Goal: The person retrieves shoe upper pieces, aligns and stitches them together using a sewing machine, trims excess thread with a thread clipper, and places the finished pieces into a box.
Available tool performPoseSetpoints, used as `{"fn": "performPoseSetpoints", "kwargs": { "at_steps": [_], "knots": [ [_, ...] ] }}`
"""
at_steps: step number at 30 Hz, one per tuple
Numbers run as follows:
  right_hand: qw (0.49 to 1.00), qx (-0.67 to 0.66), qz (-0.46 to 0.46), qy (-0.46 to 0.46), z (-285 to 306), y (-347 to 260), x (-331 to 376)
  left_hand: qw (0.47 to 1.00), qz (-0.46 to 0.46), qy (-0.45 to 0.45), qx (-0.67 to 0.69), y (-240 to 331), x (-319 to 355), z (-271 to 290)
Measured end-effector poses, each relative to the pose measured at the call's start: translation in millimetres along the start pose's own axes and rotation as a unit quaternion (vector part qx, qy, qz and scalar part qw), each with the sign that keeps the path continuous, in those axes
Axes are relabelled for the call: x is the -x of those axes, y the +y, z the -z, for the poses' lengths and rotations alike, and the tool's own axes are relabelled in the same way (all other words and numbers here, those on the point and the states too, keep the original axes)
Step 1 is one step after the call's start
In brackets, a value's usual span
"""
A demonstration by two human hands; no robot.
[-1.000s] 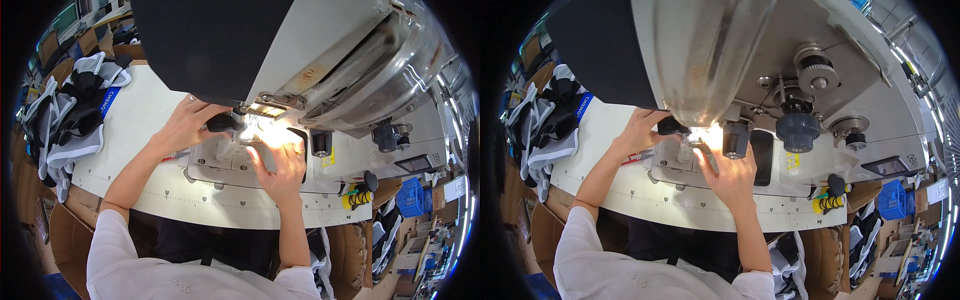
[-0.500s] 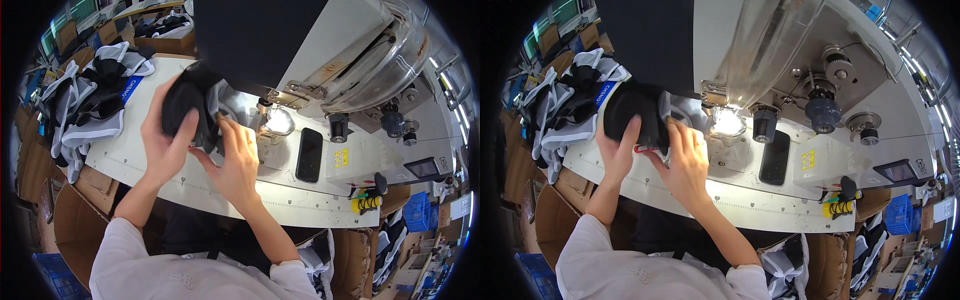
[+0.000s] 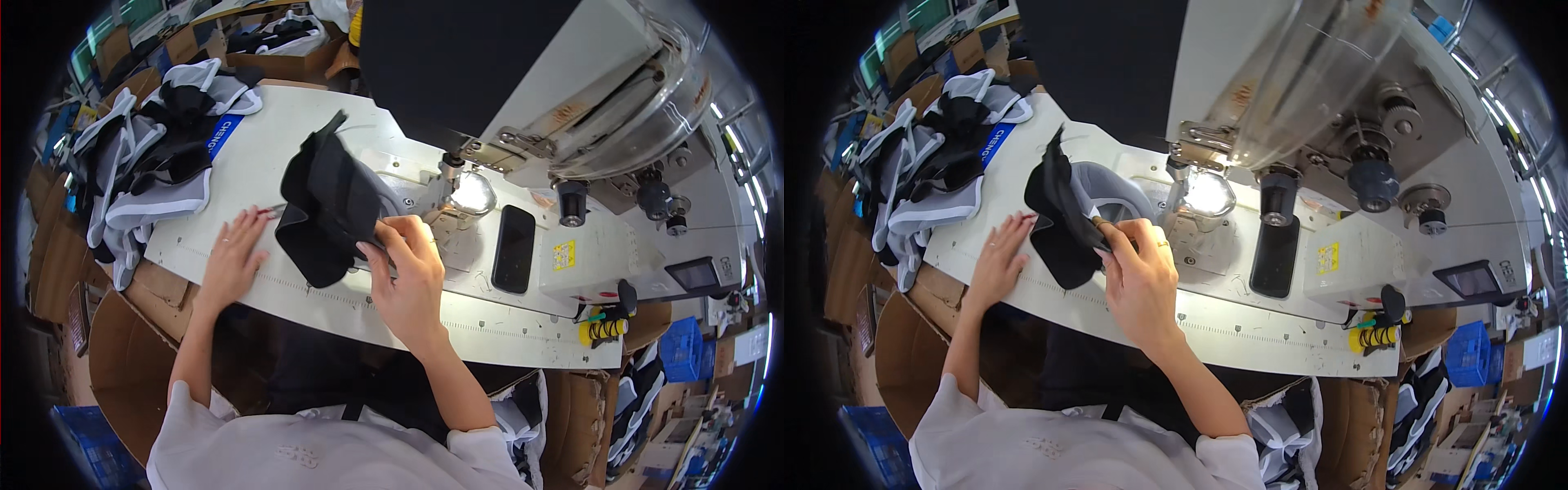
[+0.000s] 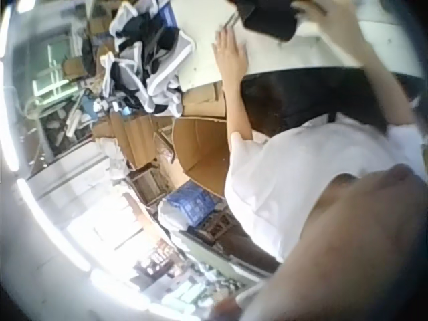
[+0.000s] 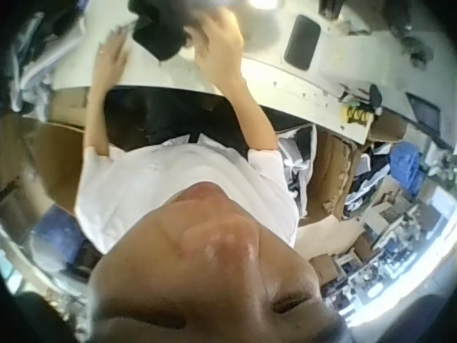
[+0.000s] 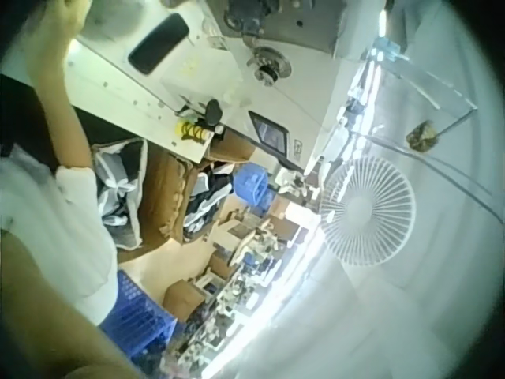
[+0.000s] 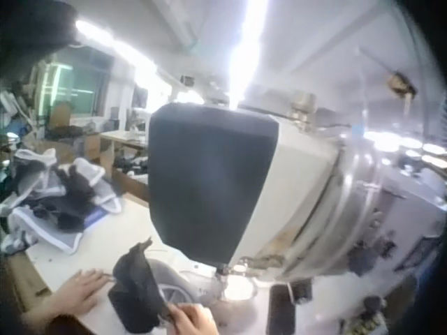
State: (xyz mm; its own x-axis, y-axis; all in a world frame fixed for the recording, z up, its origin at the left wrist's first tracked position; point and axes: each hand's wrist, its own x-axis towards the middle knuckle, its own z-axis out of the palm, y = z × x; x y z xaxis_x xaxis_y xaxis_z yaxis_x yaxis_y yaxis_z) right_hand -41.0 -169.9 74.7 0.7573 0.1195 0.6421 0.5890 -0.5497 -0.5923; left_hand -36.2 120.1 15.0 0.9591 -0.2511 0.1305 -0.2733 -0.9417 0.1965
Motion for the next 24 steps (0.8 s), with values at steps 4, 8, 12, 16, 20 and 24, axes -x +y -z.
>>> {"fn": "performPoseSetpoints", "kwargs": {
  "at_steps": [4, 8, 12, 16, 20, 24],
  "knots": [
    [0.999, -0.021, 0.029, -0.029, -4.0, -11.6, -3.0, 0.954, -0.002, 0.161, 0.252, 10.7, -6.7, 36.3],
    [0.991, -0.018, 0.09, -0.101, -10.4, -21.0, 7.8, 0.89, -0.178, 0.18, 0.379, 48.2, -24.8, 54.9],
    [0.986, -0.09, -0.117, 0.078, 1.8, -5.4, 29.7, 0.818, -0.177, 0.275, 0.473, 64.9, -39.0, 54.6],
    [0.891, -0.221, -0.396, -0.007, 9.1, 19.7, 45.8, 0.753, -0.105, 0.377, 0.529, 73.1, -29.7, 46.6],
    [0.694, -0.553, -0.461, -0.023, -22.0, 26.8, 33.1, 0.774, -0.075, 0.398, 0.486, 91.1, -9.6, 38.7],
    [0.715, -0.603, -0.35, 0.057, -22.2, 26.9, 13.7, 0.768, -0.095, 0.404, 0.488, 97.2, -1.8, 37.8]
  ]
}}
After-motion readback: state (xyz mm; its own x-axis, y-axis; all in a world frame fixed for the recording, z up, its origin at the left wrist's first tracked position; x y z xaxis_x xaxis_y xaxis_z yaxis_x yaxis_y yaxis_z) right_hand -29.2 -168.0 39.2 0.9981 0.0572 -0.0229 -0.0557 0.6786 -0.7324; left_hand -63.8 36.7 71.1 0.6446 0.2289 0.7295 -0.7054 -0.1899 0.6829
